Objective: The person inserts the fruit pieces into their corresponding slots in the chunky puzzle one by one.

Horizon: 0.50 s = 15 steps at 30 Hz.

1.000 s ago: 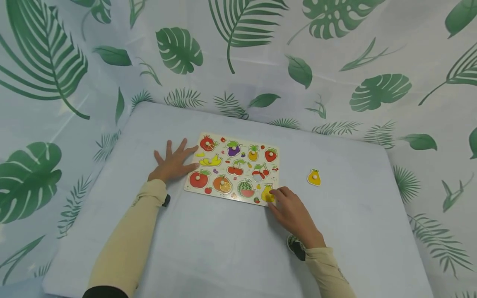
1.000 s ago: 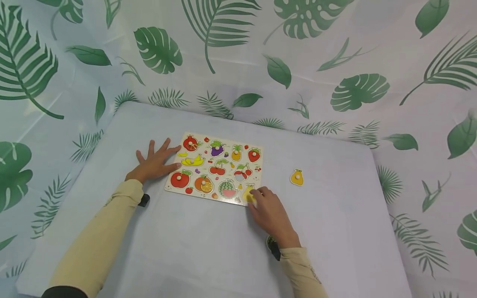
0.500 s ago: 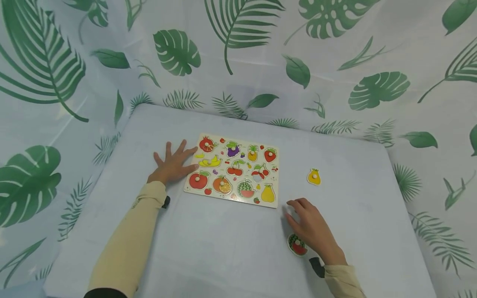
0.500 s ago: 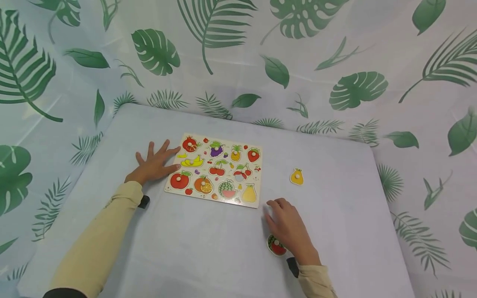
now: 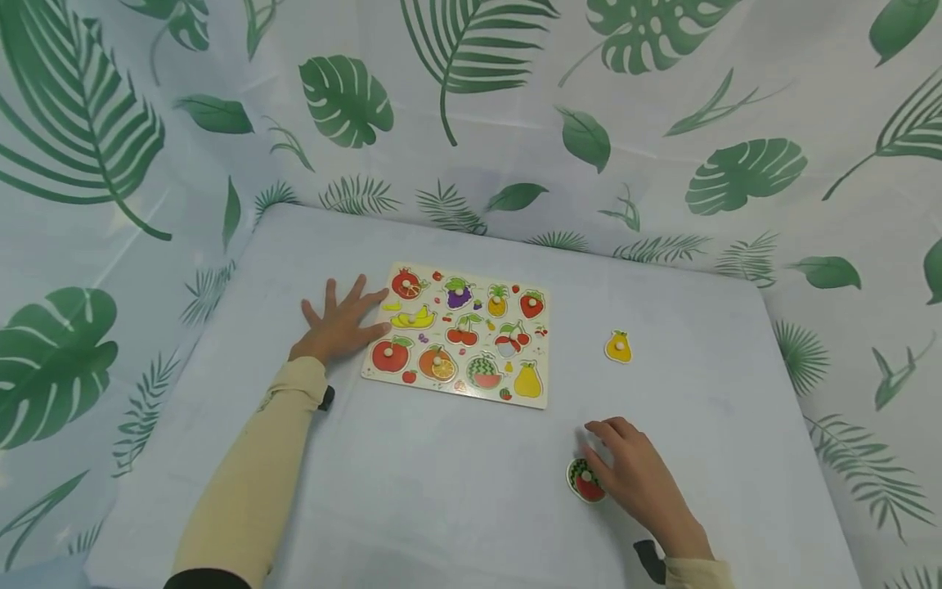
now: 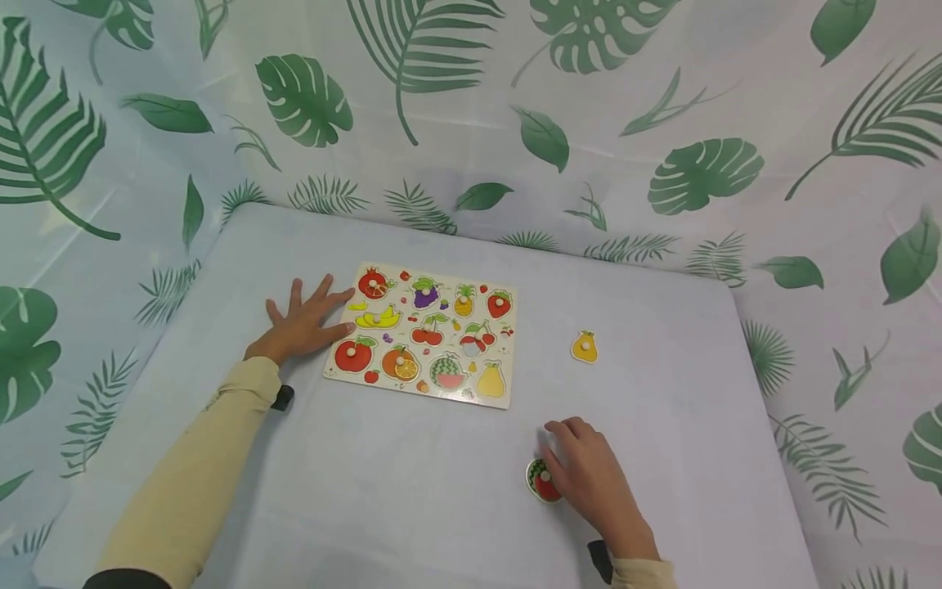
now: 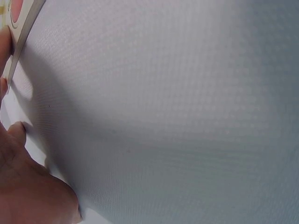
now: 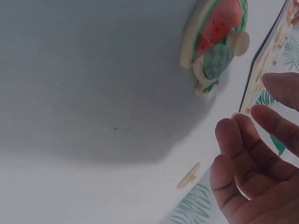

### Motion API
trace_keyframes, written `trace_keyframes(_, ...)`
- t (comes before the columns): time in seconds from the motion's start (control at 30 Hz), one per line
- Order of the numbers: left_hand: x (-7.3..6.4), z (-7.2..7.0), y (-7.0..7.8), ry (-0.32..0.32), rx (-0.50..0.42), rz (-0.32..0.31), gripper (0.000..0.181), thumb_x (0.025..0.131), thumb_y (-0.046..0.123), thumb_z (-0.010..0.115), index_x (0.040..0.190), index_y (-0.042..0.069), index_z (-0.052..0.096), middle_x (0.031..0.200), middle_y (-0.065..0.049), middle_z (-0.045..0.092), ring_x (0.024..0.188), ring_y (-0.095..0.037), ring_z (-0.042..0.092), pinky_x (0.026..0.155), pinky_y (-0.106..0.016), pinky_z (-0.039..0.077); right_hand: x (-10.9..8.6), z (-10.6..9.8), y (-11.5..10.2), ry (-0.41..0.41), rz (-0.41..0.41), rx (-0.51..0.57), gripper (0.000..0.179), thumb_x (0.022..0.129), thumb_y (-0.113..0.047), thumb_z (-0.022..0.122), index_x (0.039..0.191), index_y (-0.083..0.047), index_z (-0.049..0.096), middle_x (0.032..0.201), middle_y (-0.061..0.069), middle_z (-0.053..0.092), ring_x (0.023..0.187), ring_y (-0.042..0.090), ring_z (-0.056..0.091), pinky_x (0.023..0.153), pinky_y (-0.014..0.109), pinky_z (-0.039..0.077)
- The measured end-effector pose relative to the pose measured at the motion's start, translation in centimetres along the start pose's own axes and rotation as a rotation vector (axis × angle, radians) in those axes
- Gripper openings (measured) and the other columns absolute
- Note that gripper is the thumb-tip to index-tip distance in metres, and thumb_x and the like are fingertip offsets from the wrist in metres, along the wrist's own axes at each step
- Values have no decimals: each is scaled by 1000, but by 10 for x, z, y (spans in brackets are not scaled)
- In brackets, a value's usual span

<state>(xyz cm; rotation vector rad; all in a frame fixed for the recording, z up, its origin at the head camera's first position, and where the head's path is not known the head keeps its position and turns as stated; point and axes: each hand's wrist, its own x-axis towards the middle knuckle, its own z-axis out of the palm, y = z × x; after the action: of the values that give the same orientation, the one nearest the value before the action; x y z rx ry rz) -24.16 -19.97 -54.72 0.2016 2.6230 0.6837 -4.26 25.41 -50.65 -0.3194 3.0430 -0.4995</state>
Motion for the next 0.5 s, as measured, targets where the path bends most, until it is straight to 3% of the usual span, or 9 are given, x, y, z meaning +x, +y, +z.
trace_keyframes(0.5,1,1,0,0,-9,3,79,106,55,58,172,26,27,180,-10,-8,155,-48,-31,110,-79,-24,-21,6,-1,-65,85,18,22,86,-7,87,104,-4,76,97,5,71,91,24,69,83,47,61)
